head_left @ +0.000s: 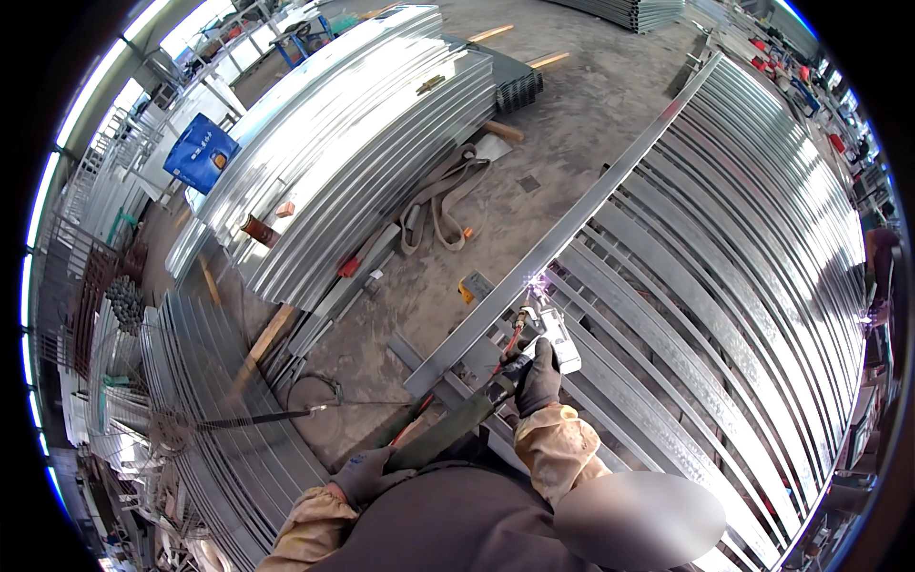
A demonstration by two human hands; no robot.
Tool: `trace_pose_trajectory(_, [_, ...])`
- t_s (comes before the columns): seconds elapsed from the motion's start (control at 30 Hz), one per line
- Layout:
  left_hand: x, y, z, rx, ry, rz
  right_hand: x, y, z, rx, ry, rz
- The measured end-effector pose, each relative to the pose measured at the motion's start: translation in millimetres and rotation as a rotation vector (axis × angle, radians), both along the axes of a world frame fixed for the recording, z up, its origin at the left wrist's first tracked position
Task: The person welds a long metal bar onto a slatted metal frame using a handheld welding gun. They move the tool along the seam to create a continuous weld, generating bright sparks. The person periodically repositions the metal bar and the welding gun to continue the process along the length of the frame.
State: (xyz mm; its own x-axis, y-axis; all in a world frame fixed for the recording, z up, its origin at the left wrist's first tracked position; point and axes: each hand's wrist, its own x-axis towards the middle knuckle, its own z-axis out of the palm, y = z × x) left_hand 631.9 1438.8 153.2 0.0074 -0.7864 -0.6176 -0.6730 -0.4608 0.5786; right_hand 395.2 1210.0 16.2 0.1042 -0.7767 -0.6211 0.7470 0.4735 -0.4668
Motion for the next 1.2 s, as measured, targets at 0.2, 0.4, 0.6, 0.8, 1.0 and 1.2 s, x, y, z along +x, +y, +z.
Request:
trace_pose_trajectory(0.2, [-2, -2, 3, 0.051, 0.024, 0.031, 2, -1, -12, 0.017, 0.026, -0.021])
trace_pose_trajectory(0.4, [-2, 1, 4, 0.025, 0.001, 0.019, 4, 1, -18, 0.001, 0.017, -0.024])
trace_pose_trajectory(0.6, [-2, 3, 6, 0.040, 0.023, 0.033, 4, 4, -14, 0.001, 0.034, 0.011])
trace_pose_trajectory(0.8, [3, 9, -1, -0.007, 0.046, 0.036, 6, 6, -2, 0.030, 0.016, 0.020])
trace_pose_trajectory(1.0, [5, 10, 3, -0.013, 0.066, 0.031, 8, 9, 1, 0.020, 0.039, 0.026])
trace_pose_trajectory(1.2, [6, 11, 9, 0.006, 0.027, 0.029, 12, 11, 23, 0.078, 0.049, 0.025])
